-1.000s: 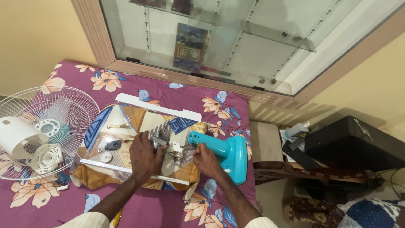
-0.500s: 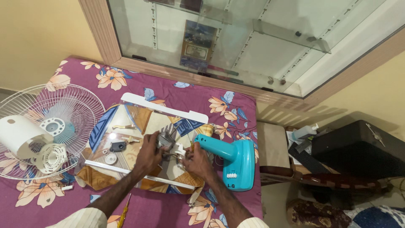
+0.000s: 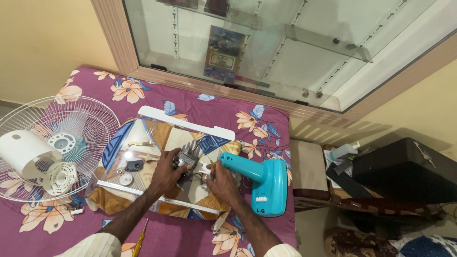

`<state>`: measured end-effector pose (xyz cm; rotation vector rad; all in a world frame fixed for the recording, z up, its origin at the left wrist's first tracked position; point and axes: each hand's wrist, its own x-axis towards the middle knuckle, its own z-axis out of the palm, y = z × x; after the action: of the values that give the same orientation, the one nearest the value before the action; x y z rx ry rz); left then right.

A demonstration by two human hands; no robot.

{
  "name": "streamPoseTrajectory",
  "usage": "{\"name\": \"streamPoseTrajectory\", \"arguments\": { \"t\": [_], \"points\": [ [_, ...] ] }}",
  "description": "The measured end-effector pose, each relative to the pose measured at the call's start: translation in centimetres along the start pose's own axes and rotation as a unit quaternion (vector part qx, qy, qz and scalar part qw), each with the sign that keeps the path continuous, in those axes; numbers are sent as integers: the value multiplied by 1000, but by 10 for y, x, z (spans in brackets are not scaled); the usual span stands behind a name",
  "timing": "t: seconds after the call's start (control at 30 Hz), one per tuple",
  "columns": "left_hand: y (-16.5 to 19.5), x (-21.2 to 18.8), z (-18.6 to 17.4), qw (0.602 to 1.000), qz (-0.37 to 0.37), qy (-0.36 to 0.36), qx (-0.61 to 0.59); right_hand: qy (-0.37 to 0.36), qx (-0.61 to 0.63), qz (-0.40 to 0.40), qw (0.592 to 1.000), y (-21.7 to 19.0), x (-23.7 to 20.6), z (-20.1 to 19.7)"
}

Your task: The person uses a screwdriver to remove screws from the blue housing of an electric fan motor assembly. They detach the housing, expose the internal components, and continue adjusting parts of the motor while the fan remains disassembled on a floral-patterned surface.

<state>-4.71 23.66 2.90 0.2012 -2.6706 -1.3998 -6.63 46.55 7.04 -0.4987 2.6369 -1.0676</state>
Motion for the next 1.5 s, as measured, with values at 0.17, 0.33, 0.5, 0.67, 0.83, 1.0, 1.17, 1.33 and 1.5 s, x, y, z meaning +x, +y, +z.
{"name": "streamPoseTrajectory", "arguments": {
  "t": [0.17,0.33,0.5,0.67,0.83,1.0,1.17,1.33,1.5],
  "points": [
    [-2,1,3,1000,1,24,-15,16,104,28,994,3,1,3],
    [0,-2,7,997,-48,48,-34,45,123,33,991,5,-2,2],
    [3,-4,13,996,-67,66,-9,106,112,16,988,2,-6,-1],
    [-3,-3,14,995,-77,66,-5,172,118,45,977,15,-1,-4],
    [4,-5,7,995,-54,83,13,158,115,18,981,40,11,-13],
    [41,-21,4,987,-69,138,45,114,75,65,989,48,32,-19],
    [65,-31,4,956,155,147,201,41,28,34,998,48,55,-28],
    [66,-11,24,927,289,-22,239,-60,10,11,998,38,66,-41],
    [54,10,54,960,200,-97,173,-81,66,36,994,30,67,-49]
  ]
}}
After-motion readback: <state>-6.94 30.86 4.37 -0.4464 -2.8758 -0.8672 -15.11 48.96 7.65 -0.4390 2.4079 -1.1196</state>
